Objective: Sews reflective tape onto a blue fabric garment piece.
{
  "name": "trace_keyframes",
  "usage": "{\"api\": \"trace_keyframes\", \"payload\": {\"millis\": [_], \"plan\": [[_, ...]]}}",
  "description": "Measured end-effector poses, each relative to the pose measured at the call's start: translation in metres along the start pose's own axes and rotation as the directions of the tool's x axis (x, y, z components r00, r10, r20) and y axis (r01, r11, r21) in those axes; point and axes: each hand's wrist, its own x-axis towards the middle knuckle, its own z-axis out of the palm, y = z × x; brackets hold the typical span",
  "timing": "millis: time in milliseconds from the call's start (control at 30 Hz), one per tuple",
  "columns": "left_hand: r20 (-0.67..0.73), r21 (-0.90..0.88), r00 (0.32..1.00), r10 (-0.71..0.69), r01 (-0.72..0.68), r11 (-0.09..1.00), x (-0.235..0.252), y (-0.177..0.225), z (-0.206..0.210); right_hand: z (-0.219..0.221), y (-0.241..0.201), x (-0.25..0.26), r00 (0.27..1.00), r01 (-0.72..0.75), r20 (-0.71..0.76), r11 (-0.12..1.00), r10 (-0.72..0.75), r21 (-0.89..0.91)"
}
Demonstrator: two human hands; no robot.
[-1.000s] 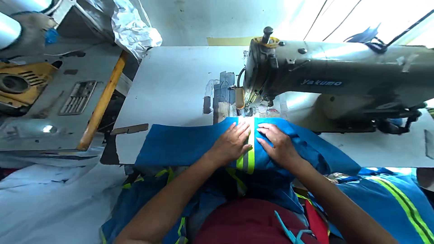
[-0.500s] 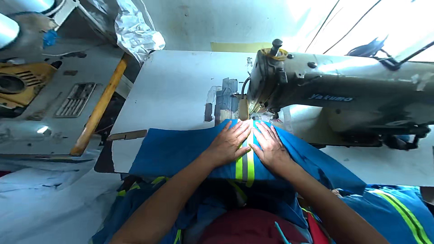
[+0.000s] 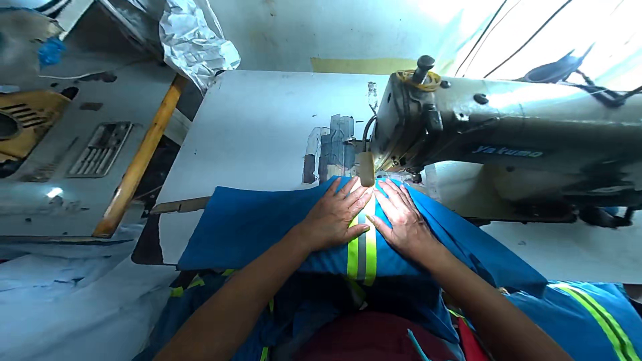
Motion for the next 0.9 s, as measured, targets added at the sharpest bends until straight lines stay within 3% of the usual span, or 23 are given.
{"api": "trace_keyframes", "payload": {"millis": [133,233,300,467,900], "plan": [[0.002,-0.011,0.999,-0.054,0.054,0.998,0.003,0.005,-0.004,0.000,0.001,0.001,1.000,-0.005,-0.002,1.000,0.005,0.013],[-0.127,0.032,0.989,-0.075,0.079,0.996,0.009,0.013,-0.002,0.000,0.004,0.002,1.000,0.012,0.020,1.000,-0.012,0.010],[-0.229,0.071,0.973,-0.018,0.035,0.997,0.012,0.011,0.007,0.000,0.004,0.003,0.999,0.010,0.031,1.000,-0.010,0.010],[-0.094,-0.032,0.996,0.012,-0.015,0.999,0.007,-0.001,0.001,0.002,0.005,0.003,1.000,0.009,0.004,1.000,-0.009,0.019],[-0.073,-0.013,0.997,-0.011,0.010,1.000,0.009,0.000,-0.001,0.001,0.007,0.003,1.000,0.010,-0.013,0.999,-0.009,0.034]]}}
